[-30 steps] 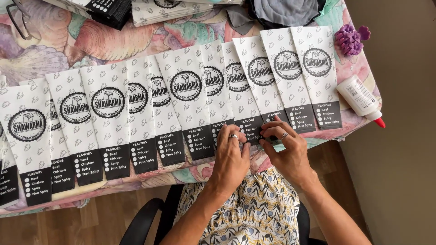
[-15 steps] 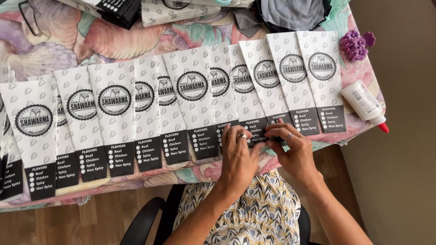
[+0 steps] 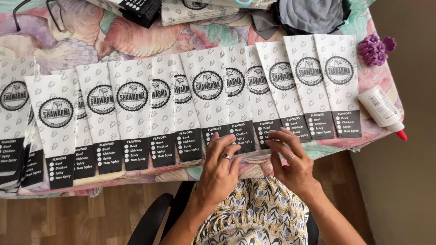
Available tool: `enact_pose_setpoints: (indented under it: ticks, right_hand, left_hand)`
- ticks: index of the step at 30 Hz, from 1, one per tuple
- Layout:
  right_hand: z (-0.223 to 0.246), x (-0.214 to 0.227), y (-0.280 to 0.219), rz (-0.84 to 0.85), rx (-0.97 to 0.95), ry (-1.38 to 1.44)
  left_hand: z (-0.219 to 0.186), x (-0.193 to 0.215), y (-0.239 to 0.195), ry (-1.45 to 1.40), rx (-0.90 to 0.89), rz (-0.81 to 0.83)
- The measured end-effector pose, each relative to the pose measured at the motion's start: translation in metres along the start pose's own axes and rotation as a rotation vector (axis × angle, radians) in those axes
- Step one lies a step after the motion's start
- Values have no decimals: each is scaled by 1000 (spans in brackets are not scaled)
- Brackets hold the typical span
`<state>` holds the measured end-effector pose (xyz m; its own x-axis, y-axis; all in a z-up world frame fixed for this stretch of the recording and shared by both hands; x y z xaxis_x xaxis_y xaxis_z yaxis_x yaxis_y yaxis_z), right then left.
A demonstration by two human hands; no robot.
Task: Applying liquid glue to the edges of paper bags and pressing them to seal the bottom or sides.
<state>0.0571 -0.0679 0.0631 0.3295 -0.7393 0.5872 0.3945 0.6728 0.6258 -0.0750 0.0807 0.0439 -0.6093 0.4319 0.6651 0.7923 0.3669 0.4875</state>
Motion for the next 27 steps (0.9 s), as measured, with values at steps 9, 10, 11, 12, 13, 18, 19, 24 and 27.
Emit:
enact_pose_setpoints:
  ticks: [9,10,11,12,13,18,19,24,27]
  right_hand:
    - [-1,-16,0,232,58,154]
    - [1,-13,2,242,72,172]
    - [-1,-14,1,243,74,173]
    - [-3,-14,-1,254,86,158]
    - [-5,-15,-2,264,97,145]
    - [7,-13,16,168,144,105]
    - [12,-13,23,90,148,85]
    - [10,-13,20,85,176,67]
    - [12,-14,20,89,173,74]
  left_hand:
    - [12,1,-8,-7,-63,89]
    - [12,1,-8,-21,-58,81]
    - [13,1,-8,-20,-58,79]
    - [13,1,-8,-23,-54,95]
    - [14,1,-8,-26,-49,113]
    - [13,4,-5,-28,0,132]
    - [14,3,-5,-21,11,129]
    - [21,-6,-14,5,-2,140]
    - [22,-8,-15,18,-9,160]
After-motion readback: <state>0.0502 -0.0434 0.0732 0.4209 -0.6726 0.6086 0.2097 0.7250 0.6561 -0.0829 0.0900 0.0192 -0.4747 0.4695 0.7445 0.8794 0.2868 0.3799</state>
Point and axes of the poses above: each hand's wrist, its own y-axis towards the middle knuckle, its own x-axis out of the back of the hand, z = x × y, the point moved 2 cm from there along y, towards the middle knuckle, and after that the axes turned 3 degrees about x, right-handed, at the moved point
